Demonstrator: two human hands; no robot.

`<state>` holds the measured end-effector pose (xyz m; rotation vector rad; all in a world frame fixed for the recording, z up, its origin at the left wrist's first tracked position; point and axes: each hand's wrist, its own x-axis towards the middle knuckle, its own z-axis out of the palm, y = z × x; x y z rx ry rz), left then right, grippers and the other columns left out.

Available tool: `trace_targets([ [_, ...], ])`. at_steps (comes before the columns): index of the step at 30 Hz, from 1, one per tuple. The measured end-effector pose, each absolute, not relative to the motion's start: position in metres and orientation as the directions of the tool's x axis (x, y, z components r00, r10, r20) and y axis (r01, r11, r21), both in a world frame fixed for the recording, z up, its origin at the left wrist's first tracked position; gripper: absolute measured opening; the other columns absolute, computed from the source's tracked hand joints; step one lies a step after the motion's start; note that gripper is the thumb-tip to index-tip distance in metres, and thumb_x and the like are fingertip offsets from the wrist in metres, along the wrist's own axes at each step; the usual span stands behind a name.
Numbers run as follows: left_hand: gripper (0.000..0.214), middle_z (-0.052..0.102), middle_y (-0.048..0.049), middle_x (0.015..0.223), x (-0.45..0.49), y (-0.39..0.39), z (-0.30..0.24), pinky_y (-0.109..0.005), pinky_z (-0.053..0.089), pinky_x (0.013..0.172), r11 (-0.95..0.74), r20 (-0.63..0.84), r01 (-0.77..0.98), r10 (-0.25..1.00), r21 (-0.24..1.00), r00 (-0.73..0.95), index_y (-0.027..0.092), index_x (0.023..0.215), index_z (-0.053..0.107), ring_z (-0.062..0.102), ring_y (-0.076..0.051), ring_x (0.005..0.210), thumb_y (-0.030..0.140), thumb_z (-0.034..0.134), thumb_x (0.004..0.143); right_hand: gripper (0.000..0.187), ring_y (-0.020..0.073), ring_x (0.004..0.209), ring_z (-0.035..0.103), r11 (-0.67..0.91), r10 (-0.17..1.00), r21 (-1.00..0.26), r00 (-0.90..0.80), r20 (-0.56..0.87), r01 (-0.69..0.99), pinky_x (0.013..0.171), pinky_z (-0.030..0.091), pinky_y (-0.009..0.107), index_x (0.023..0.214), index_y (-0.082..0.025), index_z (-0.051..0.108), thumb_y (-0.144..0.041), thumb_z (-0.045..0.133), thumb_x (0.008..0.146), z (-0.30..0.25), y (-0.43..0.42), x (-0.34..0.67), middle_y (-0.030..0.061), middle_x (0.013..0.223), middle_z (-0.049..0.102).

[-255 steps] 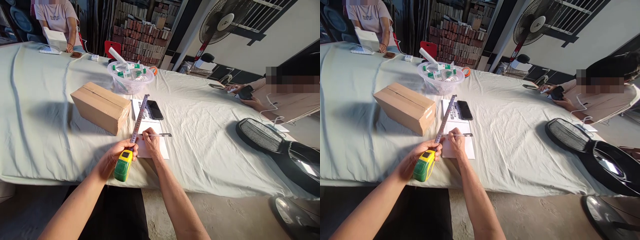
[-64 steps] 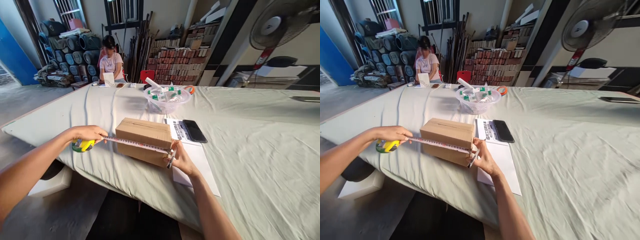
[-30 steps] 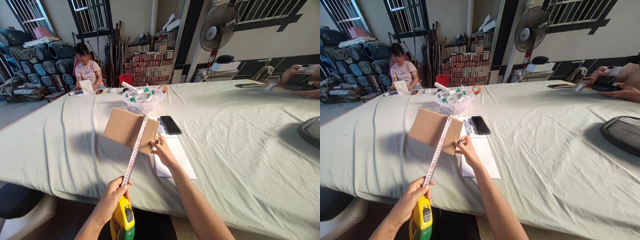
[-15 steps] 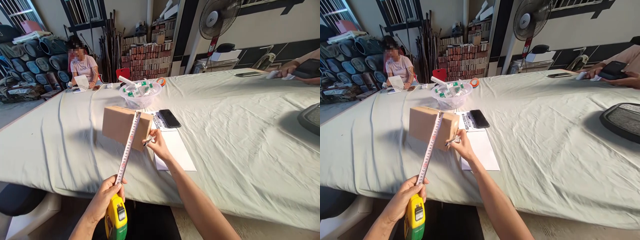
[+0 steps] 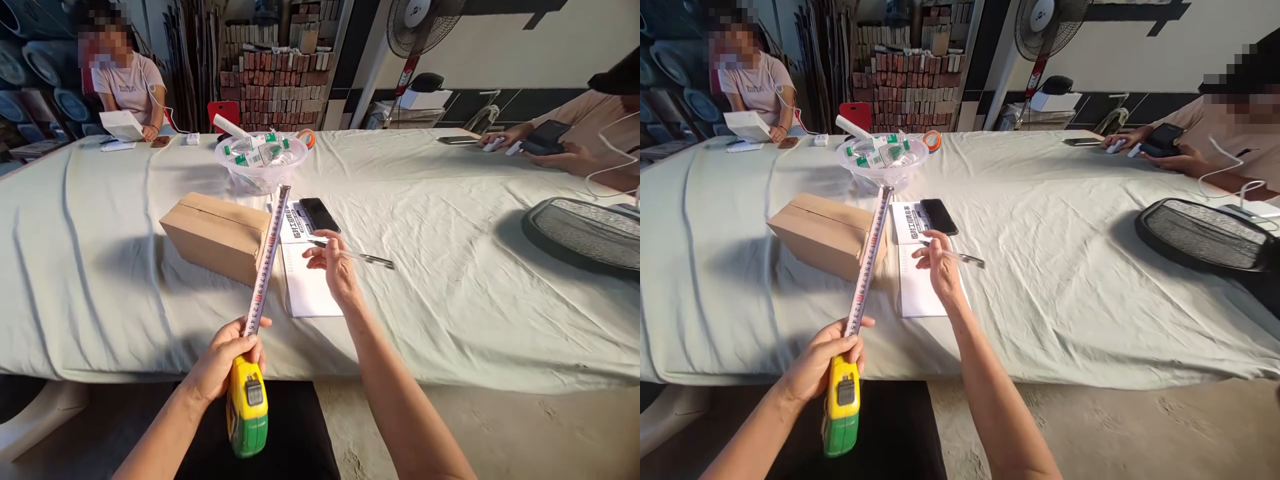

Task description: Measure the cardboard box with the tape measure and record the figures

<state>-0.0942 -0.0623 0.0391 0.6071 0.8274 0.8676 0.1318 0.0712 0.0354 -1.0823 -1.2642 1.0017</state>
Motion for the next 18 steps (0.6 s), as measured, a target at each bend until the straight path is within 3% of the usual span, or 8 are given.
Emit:
trace_targets([
  [5, 0.036, 0.054, 0.0027, 0.058, -0.060, -0.022, 0.034, -0.028, 0.045, 0.054, 0.590, -0.382, -0.541, 0.804, 0.599, 0.455, 0.015, 0.118, 0.059, 0.059, -0.018, 0.056, 0.013, 0.058, 0.081, 0.040, 0.0159, 0.068, 0.062, 0.194, 0.981, -0.967, -0.018, 0.193, 0.167, 0.070, 0.050, 0.032, 0.095, -0.019, 0.064, -0.055, 0.047, 0.091, 0.017, 0.056, 0.146, 0.0029, 0.075, 0.065],
  [9, 0.016, 0.048, 0.0029, 0.053, -0.039, 0.009, 0.029, -0.025, 0.044, 0.049, 0.687, -0.443, -0.581, 0.726, 0.436, 0.526, 0.015, 0.090, 0.062, 0.054, -0.015, 0.050, 0.008, 0.053, 0.079, 0.022, 0.0168, 0.069, 0.063, 0.163, 0.984, -0.960, 0.037, 0.175, 0.227, 0.066, 0.049, 0.031, 0.094, -0.020, 0.059, -0.040, 0.061, 0.083, 0.001, 0.053, 0.136, 0.0021, 0.076, 0.068],
  [12, 0.014, 0.045, 0.0029, 0.053, -0.033, 0.018, 0.027, -0.023, 0.044, 0.047, 0.724, -0.452, -0.569, 0.688, 0.390, 0.567, 0.016, 0.067, 0.054, 0.049, -0.012, 0.048, 0.009, 0.053, 0.079, 0.014, 0.0160, 0.063, 0.059, 0.158, 0.981, -0.940, 0.062, 0.185, 0.303, 0.059, 0.046, 0.029, 0.085, -0.022, 0.055, -0.034, 0.060, 0.079, -0.002, 0.055, 0.128, -0.0002, 0.070, 0.065],
  [18, 0.016, 0.047, 0.0019, 0.059, -0.037, 0.013, 0.030, -0.019, 0.045, 0.048, 0.716, -0.441, -0.602, 0.695, 0.355, 0.567, 0.015, 0.069, 0.055, 0.046, -0.009, 0.049, 0.014, 0.052, 0.085, 0.011, 0.0154, 0.063, 0.053, 0.169, 0.981, -0.889, 0.009, 0.191, 0.425, 0.060, 0.042, 0.029, 0.078, -0.022, 0.055, -0.033, 0.057, 0.080, 0.000, 0.054, 0.125, -0.0019, 0.067, 0.058],
])
